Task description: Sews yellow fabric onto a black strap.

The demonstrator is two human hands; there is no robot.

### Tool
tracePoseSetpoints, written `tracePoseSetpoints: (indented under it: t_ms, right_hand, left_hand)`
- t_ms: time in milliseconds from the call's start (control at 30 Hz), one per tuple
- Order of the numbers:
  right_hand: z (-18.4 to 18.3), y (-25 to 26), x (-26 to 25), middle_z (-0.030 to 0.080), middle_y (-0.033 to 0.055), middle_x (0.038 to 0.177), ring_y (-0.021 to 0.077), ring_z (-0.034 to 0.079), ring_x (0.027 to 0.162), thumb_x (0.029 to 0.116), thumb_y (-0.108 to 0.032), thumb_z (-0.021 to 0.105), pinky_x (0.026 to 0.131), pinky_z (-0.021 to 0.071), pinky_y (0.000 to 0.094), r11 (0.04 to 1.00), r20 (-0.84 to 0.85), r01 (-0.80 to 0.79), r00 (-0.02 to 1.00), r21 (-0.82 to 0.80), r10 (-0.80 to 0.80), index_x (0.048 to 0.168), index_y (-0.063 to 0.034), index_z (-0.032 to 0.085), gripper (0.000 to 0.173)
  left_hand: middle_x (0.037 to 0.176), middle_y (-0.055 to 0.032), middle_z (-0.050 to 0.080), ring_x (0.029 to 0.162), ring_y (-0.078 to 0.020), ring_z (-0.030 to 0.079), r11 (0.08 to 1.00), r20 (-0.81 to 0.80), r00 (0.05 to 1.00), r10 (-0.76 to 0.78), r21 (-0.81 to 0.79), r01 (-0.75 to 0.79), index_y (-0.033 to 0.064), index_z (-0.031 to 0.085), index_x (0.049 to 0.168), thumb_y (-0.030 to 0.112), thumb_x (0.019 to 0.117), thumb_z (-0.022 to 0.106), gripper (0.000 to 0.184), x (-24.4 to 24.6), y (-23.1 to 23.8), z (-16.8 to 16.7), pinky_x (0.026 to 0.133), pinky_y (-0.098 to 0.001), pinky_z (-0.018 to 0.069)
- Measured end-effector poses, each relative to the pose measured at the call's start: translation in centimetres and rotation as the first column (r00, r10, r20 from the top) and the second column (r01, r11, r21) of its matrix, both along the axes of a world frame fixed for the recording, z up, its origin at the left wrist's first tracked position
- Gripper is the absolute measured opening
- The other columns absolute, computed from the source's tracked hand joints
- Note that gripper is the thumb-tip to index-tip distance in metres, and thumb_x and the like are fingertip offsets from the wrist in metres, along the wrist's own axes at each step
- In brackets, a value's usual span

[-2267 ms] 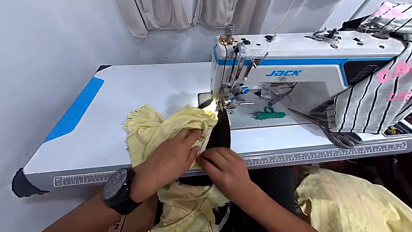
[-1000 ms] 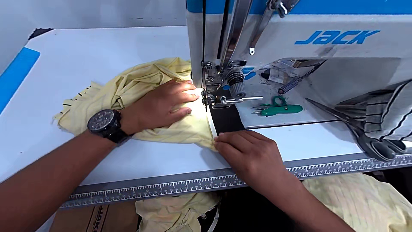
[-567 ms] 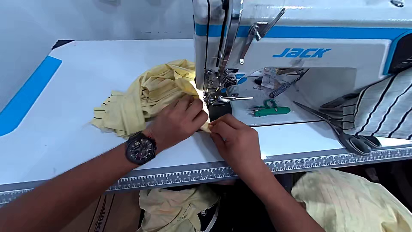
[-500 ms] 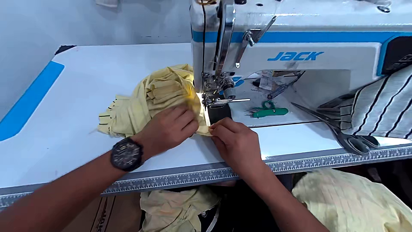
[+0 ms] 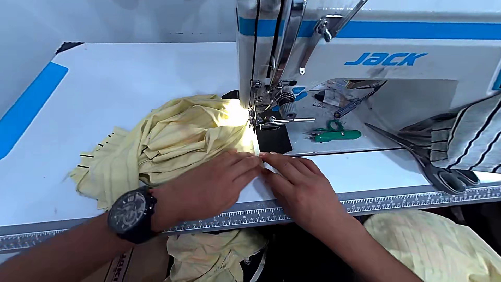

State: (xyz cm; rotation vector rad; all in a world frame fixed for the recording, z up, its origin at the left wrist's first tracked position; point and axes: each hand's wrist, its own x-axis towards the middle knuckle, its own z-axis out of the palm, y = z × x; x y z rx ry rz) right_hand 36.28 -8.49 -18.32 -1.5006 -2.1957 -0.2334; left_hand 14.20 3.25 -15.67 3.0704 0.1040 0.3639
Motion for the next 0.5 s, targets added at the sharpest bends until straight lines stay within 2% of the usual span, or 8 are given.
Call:
tracePoseSetpoints:
  t_ms: [67,133,200,300,400,500]
  right_hand:
    - [0.2,0.2,0.4,0.064,0.0002,0.141,0.0235,0.056,0.135,0.0997,-0.015,0.053,0.105,0.0472,0.0485,1.000,0.059,-0.024,0.998,-0.002,0.024,0.109,-0.0150,0.074,0.023]
    - [0.5,0.4,0.4,0.066,0.0004,0.139,0.0239,0.058,0.133,0.0987,-0.014,0.053,0.107,0.0467,0.0502,0.999,0.111,-0.038,0.993,-0.007,0.039,0.115,-0.0168,0.073,0.026]
    - [0.8,0.6,0.2,0.068,0.0009,0.136,0.0230,0.062,0.129,0.0989,-0.014,0.054,0.104,0.0479,0.0474,0.999,0.136,-0.038,0.990,-0.005,0.038,0.116,-0.0165,0.073,0.026]
    - [1.0,0.8,0.0,0.069,0.0001,0.133,0.0223,0.063,0.125,0.0979,-0.015,0.053,0.100,0.0485,0.0456,1.000,0.140,-0.012,0.990,-0.007,0.013,0.112,-0.0162,0.074,0.025]
    - [1.2,1.5,0.0,0.069,0.0007,0.134,0.0228,0.064,0.124,0.0999,-0.019,0.052,0.098,0.0489,0.0477,0.999,0.127,0.023,0.992,-0.037,-0.018,0.116,-0.0160,0.074,0.027]
    - [1.4,2.9,0.2,0.068,0.0006,0.135,0.0231,0.063,0.125,0.1035,-0.028,0.049,0.097,0.0488,0.0490,0.996,0.106,0.040,0.994,-0.075,-0.032,0.117,-0.0169,0.074,0.030]
  left_hand:
    - [0.149,-0.0084,0.056,0.146,-0.0260,0.044,1.000,0.003,1.000,-0.011,-0.025,0.011,0.0055,0.061,0.139,0.027,0.1062,0.037,0.047,-1.0,0.7,-1.1,0.120,-0.0525,0.0348]
    - [0.154,-0.0064,0.051,0.149,-0.0240,0.040,0.999,0.004,1.000,0.003,-0.034,-0.003,0.0091,0.058,0.144,0.031,0.1071,0.035,0.048,-1.7,0.7,-1.5,0.122,-0.0543,0.0313]
    - [0.157,-0.0048,0.049,0.150,-0.0226,0.038,0.998,0.002,1.000,0.001,-0.067,-0.001,0.0114,0.058,0.145,0.033,0.1067,0.037,0.049,-1.9,0.9,-1.5,0.123,-0.0555,0.0283]
    - [0.155,-0.0044,0.051,0.150,-0.0222,0.038,0.992,0.008,0.999,-0.039,-0.122,0.040,0.0130,0.059,0.144,0.035,0.1058,0.040,0.048,-1.9,1.9,-1.4,0.124,-0.0585,0.0264]
    - [0.158,-0.0047,0.048,0.150,-0.0218,0.038,0.988,-0.008,0.997,-0.076,-0.132,0.074,0.0138,0.058,0.146,0.037,0.1057,0.039,0.050,-1.7,3.5,-1.6,0.124,-0.0580,0.0260]
    - [0.156,-0.0047,0.050,0.148,-0.0212,0.042,0.981,-0.006,0.994,-0.112,-0.158,0.110,0.0145,0.056,0.147,0.037,0.1058,0.039,0.050,-1.3,5.8,-1.4,0.123,-0.0552,0.0305]
